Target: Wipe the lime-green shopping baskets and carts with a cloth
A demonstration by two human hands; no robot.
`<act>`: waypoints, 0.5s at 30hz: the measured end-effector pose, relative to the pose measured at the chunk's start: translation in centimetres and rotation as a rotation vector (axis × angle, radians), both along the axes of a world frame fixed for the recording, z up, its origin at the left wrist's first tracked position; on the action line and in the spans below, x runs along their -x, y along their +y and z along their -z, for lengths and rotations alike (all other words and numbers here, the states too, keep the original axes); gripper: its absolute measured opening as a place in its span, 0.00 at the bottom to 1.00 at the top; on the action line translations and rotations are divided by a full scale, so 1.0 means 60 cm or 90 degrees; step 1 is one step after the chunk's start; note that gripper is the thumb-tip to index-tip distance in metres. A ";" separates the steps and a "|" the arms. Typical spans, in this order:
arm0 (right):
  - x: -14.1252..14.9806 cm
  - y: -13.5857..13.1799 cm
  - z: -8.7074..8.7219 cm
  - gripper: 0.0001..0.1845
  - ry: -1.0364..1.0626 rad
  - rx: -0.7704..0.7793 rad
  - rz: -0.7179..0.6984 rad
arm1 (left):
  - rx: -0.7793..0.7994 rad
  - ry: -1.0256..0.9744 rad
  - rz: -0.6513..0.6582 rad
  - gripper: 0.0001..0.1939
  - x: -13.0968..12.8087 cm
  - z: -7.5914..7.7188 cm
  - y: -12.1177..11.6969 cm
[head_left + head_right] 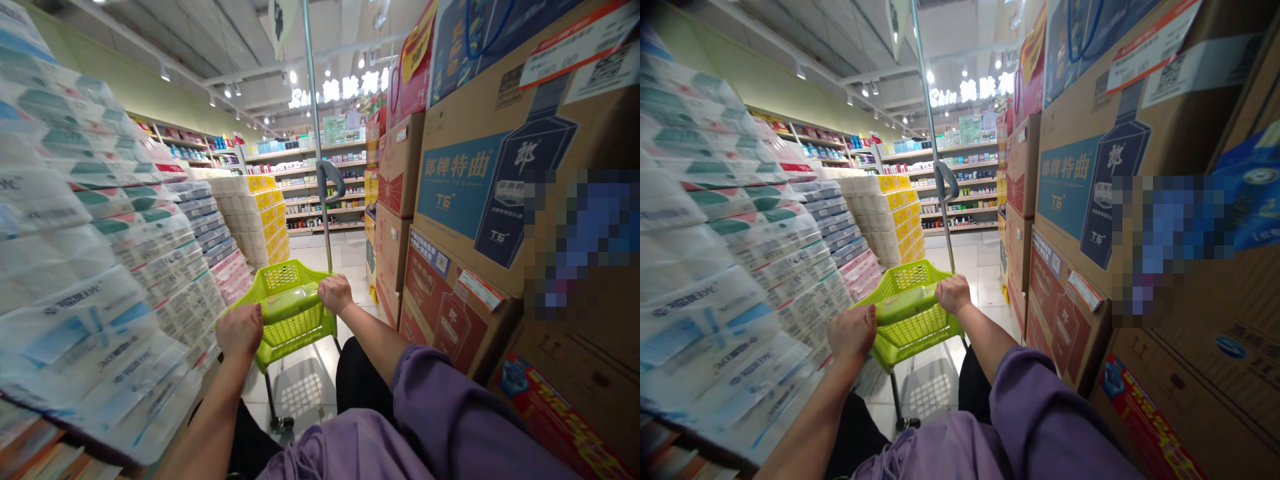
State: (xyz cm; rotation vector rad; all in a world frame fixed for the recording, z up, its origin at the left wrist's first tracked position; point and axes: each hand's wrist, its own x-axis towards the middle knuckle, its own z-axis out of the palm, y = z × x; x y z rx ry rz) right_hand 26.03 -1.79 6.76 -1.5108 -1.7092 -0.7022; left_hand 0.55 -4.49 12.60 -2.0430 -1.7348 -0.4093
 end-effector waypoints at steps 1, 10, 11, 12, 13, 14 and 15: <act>-0.001 0.000 -0.001 0.19 -0.002 0.007 0.002 | 0.044 -0.002 -0.010 0.35 -0.002 -0.003 0.002; 0.005 -0.004 -0.002 0.19 0.000 0.017 0.012 | -0.080 -0.035 0.011 0.28 -0.004 0.025 -0.018; 0.006 -0.005 -0.001 0.19 0.003 0.012 0.008 | -0.073 -0.041 -0.005 0.29 -0.006 0.023 -0.018; 0.007 -0.006 -0.001 0.19 0.004 0.010 0.004 | -0.036 -0.042 -0.021 0.31 -0.008 0.016 -0.014; 0.008 -0.007 -0.002 0.19 0.005 0.009 0.001 | 0.029 -0.038 -0.025 0.33 -0.009 0.006 -0.007; 0.010 -0.009 -0.002 0.19 0.006 0.009 0.000 | 0.111 -0.043 -0.030 0.34 -0.009 -0.006 0.003; 0.012 -0.011 -0.002 0.19 0.007 0.010 0.000 | 0.186 -0.051 -0.034 0.35 -0.008 -0.018 0.013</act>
